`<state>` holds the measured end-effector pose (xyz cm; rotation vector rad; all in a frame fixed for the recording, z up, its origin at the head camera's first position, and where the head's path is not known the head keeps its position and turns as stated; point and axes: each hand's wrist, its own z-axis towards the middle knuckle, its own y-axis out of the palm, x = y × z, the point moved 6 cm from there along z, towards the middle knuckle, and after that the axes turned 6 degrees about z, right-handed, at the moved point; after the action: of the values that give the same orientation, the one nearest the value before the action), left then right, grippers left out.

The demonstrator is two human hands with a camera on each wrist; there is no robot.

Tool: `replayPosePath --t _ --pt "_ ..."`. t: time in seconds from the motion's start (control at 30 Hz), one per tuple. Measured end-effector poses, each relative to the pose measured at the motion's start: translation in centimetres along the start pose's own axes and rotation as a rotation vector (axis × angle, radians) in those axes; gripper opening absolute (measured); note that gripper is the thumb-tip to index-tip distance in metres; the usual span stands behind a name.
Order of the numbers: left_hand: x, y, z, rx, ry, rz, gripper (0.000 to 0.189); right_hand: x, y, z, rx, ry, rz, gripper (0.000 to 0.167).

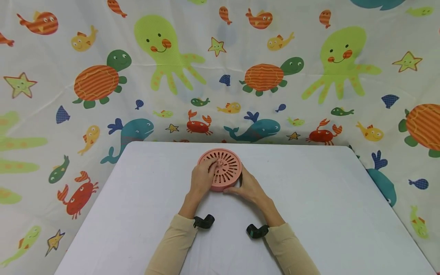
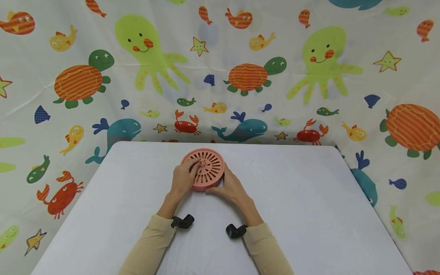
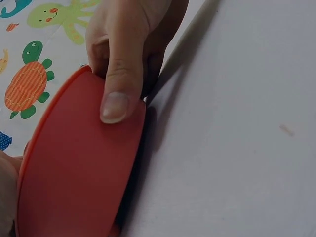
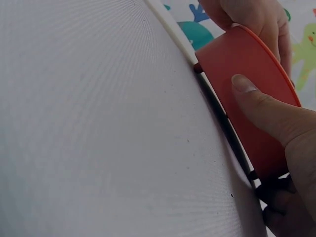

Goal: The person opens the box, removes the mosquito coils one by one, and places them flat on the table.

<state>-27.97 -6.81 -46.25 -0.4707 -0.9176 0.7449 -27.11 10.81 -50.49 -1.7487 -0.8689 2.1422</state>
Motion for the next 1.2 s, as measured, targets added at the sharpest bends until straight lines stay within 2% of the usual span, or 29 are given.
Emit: replayPosePath --t 0.23,0.6,0.93,1.2 --pt "0.3 -0.2 0.1 0.024 0.027 0.014 0.021 0.1 0.0 -0.1 -0.007 0.032 -0.008 0.126" --pt "0.4 -0.5 0.2 0.035 0.068 0.027 0.018 -0.1 -0.1 -0.2 -0.006 0.038 -0.001 0.124" --pt "0.3 -0.5 0.3 0.03 0.069 0.015 0.019 0.2 0.0 -0.2 -0.008 0.038 0.0 0.124" --pt "0.8 -1.3 0.8 0.049 0.087 0.023 0.017 0.3 -0.1 -0.2 -0.006 0.043 -0.004 0.123"
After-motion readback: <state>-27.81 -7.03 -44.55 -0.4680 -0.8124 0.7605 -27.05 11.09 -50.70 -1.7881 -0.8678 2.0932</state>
